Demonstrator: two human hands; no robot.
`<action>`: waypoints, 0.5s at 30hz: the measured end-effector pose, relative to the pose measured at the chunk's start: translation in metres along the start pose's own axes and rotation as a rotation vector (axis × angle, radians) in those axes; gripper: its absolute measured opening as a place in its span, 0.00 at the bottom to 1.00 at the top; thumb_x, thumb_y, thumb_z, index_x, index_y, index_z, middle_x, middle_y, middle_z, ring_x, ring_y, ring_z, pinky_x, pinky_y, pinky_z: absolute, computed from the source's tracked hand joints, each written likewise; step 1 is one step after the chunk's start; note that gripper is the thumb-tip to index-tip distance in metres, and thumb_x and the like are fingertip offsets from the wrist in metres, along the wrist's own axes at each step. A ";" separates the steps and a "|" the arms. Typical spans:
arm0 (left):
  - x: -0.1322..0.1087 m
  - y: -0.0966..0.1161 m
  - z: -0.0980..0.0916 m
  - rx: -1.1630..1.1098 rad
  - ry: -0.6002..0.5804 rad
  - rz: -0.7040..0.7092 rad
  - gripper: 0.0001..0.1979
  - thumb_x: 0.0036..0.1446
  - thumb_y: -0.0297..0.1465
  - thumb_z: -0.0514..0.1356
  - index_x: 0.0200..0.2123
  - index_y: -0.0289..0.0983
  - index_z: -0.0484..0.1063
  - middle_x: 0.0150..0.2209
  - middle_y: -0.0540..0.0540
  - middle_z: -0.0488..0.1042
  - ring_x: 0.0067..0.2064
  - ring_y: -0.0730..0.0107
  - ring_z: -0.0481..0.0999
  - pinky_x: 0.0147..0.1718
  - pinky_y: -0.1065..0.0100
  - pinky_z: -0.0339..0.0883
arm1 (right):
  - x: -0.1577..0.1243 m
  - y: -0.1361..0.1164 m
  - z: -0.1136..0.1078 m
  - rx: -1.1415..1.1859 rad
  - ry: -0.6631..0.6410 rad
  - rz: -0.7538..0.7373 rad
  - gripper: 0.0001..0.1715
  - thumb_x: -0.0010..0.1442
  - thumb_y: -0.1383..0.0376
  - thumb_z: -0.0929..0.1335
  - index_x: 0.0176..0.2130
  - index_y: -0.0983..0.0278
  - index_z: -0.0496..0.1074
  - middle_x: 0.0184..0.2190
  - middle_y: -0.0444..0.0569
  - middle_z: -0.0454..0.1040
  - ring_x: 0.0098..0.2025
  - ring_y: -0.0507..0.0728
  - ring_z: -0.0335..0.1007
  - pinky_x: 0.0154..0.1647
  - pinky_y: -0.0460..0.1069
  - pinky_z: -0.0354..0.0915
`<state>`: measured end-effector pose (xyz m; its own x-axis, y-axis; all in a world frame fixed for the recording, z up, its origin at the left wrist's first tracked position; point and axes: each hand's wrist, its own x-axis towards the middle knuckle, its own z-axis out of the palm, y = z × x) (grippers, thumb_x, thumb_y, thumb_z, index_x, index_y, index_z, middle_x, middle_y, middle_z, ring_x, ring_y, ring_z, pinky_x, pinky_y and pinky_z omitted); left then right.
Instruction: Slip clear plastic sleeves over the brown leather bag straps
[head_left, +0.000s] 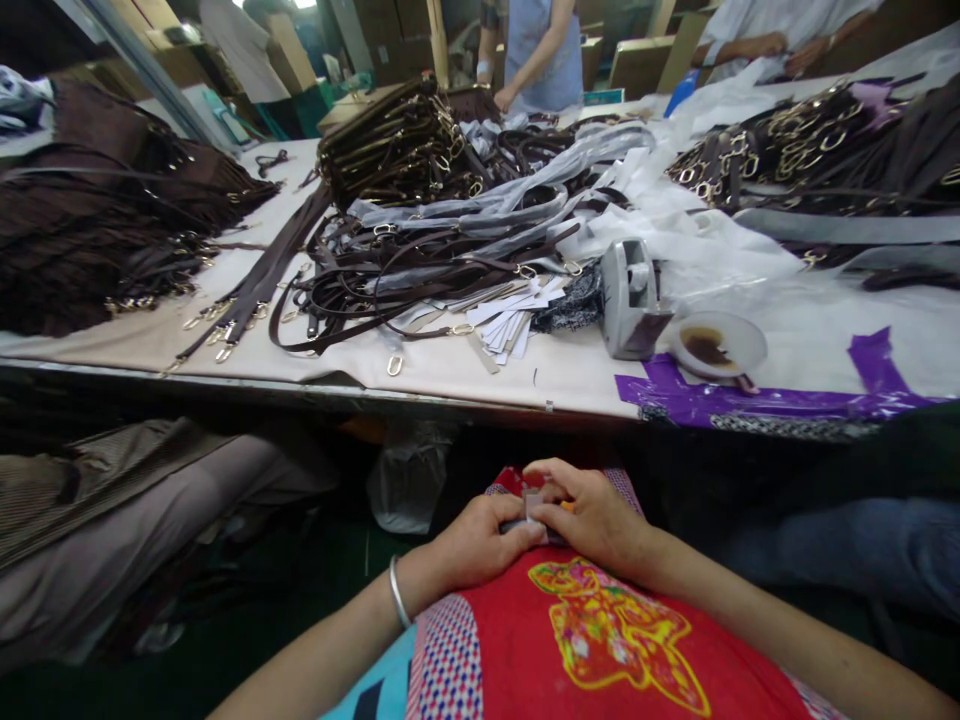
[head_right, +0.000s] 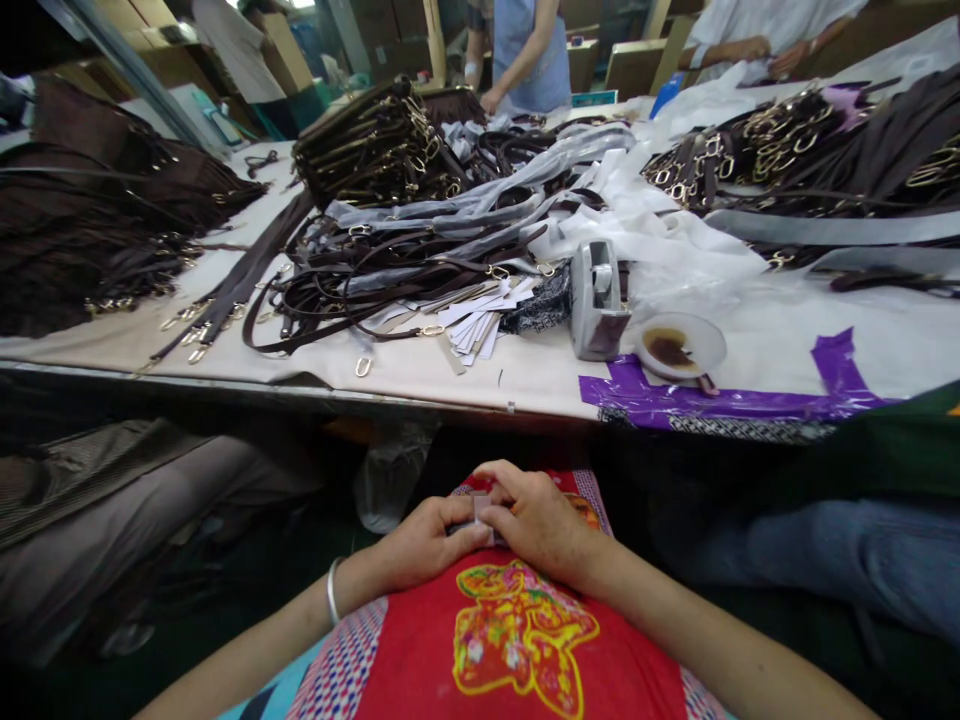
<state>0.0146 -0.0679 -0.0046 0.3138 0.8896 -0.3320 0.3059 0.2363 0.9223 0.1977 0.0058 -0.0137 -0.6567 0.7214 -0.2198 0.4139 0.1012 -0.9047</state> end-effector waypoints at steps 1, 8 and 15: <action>0.001 -0.001 0.002 0.019 -0.005 0.011 0.16 0.62 0.40 0.57 0.39 0.35 0.80 0.36 0.46 0.80 0.39 0.63 0.76 0.42 0.68 0.68 | 0.001 -0.001 -0.001 -0.028 -0.008 0.010 0.21 0.55 0.71 0.70 0.50 0.61 0.73 0.28 0.41 0.78 0.30 0.52 0.73 0.33 0.46 0.66; 0.004 -0.008 0.002 0.063 -0.032 0.103 0.14 0.63 0.34 0.55 0.39 0.34 0.79 0.38 0.46 0.80 0.39 0.66 0.76 0.42 0.70 0.67 | 0.008 -0.011 -0.020 -0.298 -0.149 -0.285 0.09 0.64 0.69 0.65 0.37 0.63 0.76 0.34 0.47 0.77 0.36 0.53 0.72 0.38 0.47 0.65; 0.003 -0.011 0.004 0.050 0.000 0.081 0.15 0.63 0.34 0.54 0.32 0.33 0.78 0.33 0.47 0.79 0.34 0.68 0.74 0.38 0.71 0.67 | 0.007 -0.003 -0.009 -0.676 -0.015 -0.683 0.13 0.65 0.70 0.64 0.28 0.66 0.71 0.27 0.49 0.70 0.31 0.55 0.63 0.33 0.51 0.60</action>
<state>0.0155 -0.0690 -0.0164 0.3397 0.9048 -0.2570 0.3237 0.1441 0.9351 0.1974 0.0165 -0.0096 -0.8970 0.3516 0.2680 0.2113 0.8734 -0.4387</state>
